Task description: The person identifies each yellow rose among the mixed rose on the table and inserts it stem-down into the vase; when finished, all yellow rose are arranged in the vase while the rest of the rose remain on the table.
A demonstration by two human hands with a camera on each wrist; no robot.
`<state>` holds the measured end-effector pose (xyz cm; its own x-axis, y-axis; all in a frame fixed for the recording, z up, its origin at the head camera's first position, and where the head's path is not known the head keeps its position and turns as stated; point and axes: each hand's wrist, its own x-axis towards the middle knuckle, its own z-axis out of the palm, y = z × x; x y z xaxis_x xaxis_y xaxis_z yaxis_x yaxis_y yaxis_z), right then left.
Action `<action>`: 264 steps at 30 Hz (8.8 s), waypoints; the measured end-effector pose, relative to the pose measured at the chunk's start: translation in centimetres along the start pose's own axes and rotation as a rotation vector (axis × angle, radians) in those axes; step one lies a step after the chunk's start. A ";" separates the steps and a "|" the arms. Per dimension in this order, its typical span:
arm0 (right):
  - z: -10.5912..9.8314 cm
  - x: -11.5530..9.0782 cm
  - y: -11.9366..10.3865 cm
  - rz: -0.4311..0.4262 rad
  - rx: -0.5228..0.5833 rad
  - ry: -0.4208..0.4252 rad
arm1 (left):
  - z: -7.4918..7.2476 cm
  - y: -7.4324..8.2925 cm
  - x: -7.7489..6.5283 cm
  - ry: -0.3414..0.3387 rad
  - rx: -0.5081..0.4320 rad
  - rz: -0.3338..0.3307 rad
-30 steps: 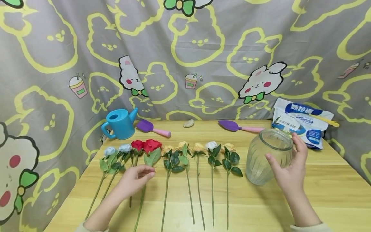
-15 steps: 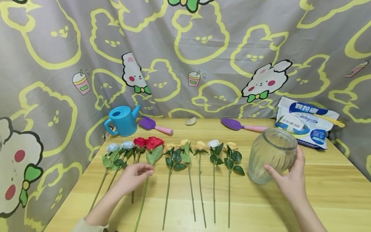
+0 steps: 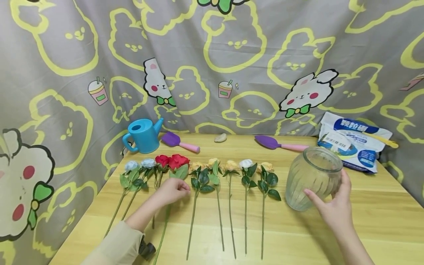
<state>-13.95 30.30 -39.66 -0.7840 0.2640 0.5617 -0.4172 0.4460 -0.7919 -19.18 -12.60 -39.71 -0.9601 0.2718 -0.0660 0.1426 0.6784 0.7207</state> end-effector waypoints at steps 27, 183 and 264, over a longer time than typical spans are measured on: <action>-0.9 -0.3 7.1 -0.024 -0.020 0.024 | 2.5 -0.9 1.3 -0.140 -0.237 -0.150; -0.5 -1.1 7.1 0.020 0.046 0.011 | 6.0 3.6 5.5 -0.187 -0.266 -0.207; 0.6 -1.2 0.8 -0.010 0.039 0.010 | 9.0 25.1 10.5 0.056 -0.717 0.401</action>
<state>-13.57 29.86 -41.13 -0.7751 0.2683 0.5721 -0.4432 0.4147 -0.7948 -23.54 13.41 -28.56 -0.8825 0.3531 0.3108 0.3070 -0.0683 0.9493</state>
